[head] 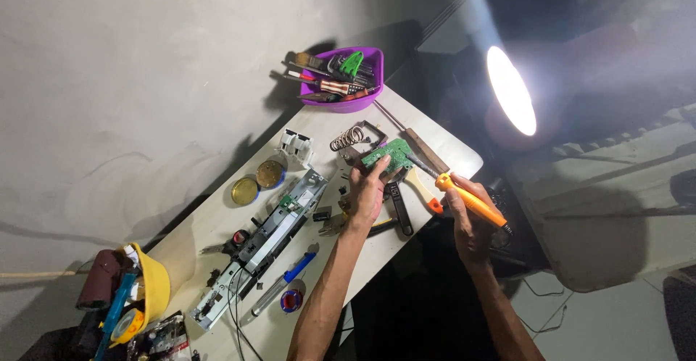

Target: Soldering components onto a printed circuit board at a dedicated repair workstation.

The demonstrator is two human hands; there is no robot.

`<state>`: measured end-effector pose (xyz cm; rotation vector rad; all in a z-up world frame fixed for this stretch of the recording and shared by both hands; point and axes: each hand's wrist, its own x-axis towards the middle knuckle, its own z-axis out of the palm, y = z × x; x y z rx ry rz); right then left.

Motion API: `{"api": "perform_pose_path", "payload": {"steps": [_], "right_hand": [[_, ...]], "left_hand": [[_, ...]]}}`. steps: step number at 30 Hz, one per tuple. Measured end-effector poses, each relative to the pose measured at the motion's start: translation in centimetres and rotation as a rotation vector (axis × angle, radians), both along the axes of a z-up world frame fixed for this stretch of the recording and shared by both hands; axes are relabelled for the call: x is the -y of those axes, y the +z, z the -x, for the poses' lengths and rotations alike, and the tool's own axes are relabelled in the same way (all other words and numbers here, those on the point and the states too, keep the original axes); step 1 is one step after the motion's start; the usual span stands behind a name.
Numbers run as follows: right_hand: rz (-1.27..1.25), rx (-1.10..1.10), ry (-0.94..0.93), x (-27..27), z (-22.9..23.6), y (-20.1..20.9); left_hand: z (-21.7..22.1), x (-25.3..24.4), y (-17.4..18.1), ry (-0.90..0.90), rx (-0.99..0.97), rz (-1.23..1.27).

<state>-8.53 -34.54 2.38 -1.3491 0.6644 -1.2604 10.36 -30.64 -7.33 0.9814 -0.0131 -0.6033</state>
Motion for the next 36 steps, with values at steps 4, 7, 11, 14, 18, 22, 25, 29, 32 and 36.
{"api": "perform_pose_path", "payload": {"steps": [4, 7, 11, 14, 18, 22, 25, 29, 32, 36], "right_hand": [[-0.003, 0.008, -0.001, 0.1, 0.1, -0.4], [-0.006, 0.000, 0.008, 0.3, 0.1, -0.2], [-0.004, 0.015, -0.001, 0.1, 0.1, -0.2], [-0.002, 0.021, -0.005, 0.1, 0.1, -0.2], [0.009, 0.011, -0.010, 0.2, 0.2, -0.4], [0.019, 0.024, -0.009, 0.0, 0.0, 0.0], [0.023, 0.036, -0.007, 0.0, 0.0, 0.0], [0.020, 0.022, -0.005, 0.0, 0.1, 0.2], [0.023, 0.018, -0.011, -0.1, -0.1, 0.2], [0.022, 0.022, -0.009, 0.3, 0.2, -0.9]], "left_hand": [[0.6, -0.2, 1.9, 0.003, 0.003, -0.007], [0.3, -0.1, 1.1, 0.007, 0.018, -0.008], [0.0, 0.0, 0.5, 0.004, 0.021, -0.001], [-0.1, 0.0, 0.0, 0.003, 0.024, -0.004], [-0.1, 0.1, -0.7, -0.002, 0.023, -0.007], [0.1, 0.0, 0.4, 0.000, 0.016, -0.009], [0.0, -0.1, 0.2, 0.018, 0.001, 0.005], [1.2, -0.6, 5.4, -0.011, 0.026, -0.015], [1.2, -0.5, 4.6, -0.009, 0.020, -0.017], [1.1, -0.3, 2.9, 0.016, -0.030, -0.037]]}}
